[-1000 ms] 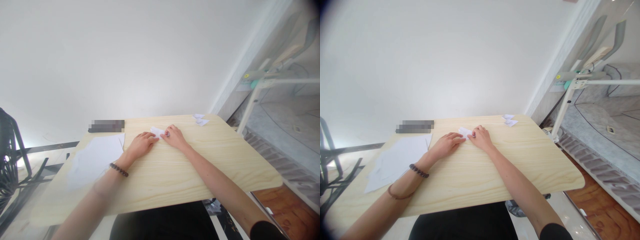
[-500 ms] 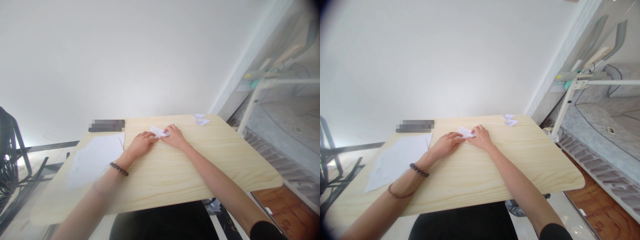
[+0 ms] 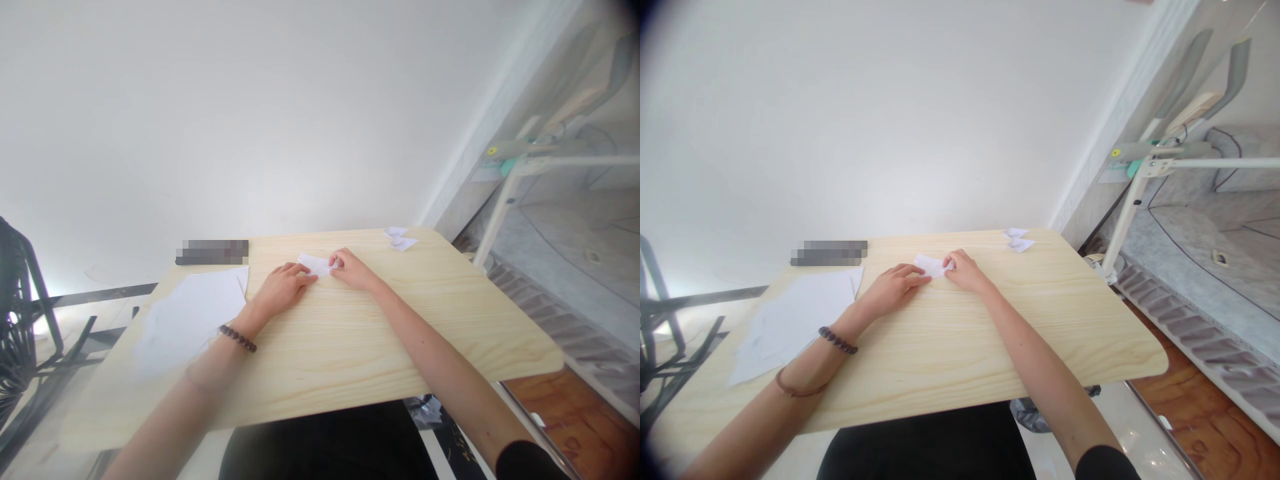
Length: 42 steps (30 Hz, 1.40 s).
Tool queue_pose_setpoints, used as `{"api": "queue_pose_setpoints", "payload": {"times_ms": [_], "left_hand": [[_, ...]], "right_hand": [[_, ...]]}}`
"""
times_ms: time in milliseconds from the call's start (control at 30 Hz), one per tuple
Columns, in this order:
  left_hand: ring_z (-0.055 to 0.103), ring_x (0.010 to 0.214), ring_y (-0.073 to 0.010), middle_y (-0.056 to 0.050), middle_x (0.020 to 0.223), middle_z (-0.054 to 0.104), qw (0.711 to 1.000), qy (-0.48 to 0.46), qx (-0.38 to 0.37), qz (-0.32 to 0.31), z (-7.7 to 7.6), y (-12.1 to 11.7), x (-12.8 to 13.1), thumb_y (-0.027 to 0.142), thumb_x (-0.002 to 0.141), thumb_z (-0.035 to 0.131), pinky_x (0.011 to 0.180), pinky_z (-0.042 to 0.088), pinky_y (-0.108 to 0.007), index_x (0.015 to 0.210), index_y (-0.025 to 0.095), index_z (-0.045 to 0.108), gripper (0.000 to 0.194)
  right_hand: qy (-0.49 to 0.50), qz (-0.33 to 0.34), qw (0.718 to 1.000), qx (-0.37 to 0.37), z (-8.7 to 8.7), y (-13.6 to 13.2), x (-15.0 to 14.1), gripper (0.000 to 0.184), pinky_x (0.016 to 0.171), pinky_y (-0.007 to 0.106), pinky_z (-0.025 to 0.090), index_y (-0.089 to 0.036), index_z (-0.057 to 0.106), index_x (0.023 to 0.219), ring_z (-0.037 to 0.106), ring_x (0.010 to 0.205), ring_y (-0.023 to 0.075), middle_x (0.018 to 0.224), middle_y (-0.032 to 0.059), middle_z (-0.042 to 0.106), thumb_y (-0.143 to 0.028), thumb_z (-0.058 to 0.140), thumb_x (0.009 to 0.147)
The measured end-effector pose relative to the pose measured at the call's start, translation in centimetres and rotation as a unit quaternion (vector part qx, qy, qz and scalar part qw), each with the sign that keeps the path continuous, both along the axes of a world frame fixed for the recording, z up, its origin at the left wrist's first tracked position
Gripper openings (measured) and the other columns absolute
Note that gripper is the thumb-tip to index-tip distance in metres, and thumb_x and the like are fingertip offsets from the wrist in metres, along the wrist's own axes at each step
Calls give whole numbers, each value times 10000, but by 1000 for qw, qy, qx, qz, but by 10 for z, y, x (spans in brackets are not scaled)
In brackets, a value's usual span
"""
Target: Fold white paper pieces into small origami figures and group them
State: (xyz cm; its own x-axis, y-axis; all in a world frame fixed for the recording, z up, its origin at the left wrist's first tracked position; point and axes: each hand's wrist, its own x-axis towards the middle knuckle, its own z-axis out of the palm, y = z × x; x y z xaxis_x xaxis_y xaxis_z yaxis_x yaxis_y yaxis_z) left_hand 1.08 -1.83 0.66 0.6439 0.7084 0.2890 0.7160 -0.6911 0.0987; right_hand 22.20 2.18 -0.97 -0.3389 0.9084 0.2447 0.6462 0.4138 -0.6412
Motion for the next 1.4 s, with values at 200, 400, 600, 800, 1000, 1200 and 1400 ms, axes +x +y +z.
{"api": "queue_pose_setpoints", "payload": {"times_ms": [200,400,600,800,1000,1200,1400], "left_hand": [[459,1018,-192,-26,1091,538,1000,5,1,0,0,0,0,208,828,387,868,383,-340,1094,292,550,323],[465,1019,-188,-30,1091,537,1000,-7,1,-3,-1,-1,0,195,819,401,874,383,-343,1106,297,538,335],[466,1027,-184,-39,1085,534,1000,-20,3,-6,-1,-3,0,181,824,384,888,375,-352,1121,288,522,345],[481,1019,-179,-44,1044,564,999,-35,-3,-16,2,-4,0,166,825,365,897,375,-351,1034,239,561,295],[495,1014,-174,-44,1069,567,999,-51,-7,-15,0,-2,-1,185,825,382,898,381,-346,1005,235,583,274],[496,1027,-175,-49,1090,568,998,-54,-8,-19,2,-3,-2,192,823,382,907,383,-349,1008,226,586,277],[485,1051,-173,-35,1092,576,998,-55,-18,-26,4,-3,-4,189,823,370,924,379,-355,980,227,589,272]], "right_hand": [[15,22,1000,-14,2,2,4,192,675,224,391,-173,513,777,463,698,95,835,10,438,-70,427,639],[-4,4,1000,5,0,-2,2,97,712,246,394,-189,513,788,485,745,107,872,14,464,-209,494,695],[-92,-58,992,66,-5,-8,-10,240,814,336,346,-214,534,771,490,888,168,902,22,495,-429,563,669],[-113,-59,990,64,-3,-8,-11,229,814,325,343,-216,534,773,492,898,164,917,23,498,-425,554,681],[-130,-69,987,73,-1,-11,-13,251,797,326,344,-214,532,782,493,876,168,922,25,494,-444,544,684],[-133,-73,986,63,-1,-11,-13,191,809,323,347,-210,534,774,492,877,166,910,27,490,-384,540,697],[-124,-72,988,60,0,-10,-11,142,813,312,354,-204,536,769,498,874,164,901,33,494,-328,532,700]]}}
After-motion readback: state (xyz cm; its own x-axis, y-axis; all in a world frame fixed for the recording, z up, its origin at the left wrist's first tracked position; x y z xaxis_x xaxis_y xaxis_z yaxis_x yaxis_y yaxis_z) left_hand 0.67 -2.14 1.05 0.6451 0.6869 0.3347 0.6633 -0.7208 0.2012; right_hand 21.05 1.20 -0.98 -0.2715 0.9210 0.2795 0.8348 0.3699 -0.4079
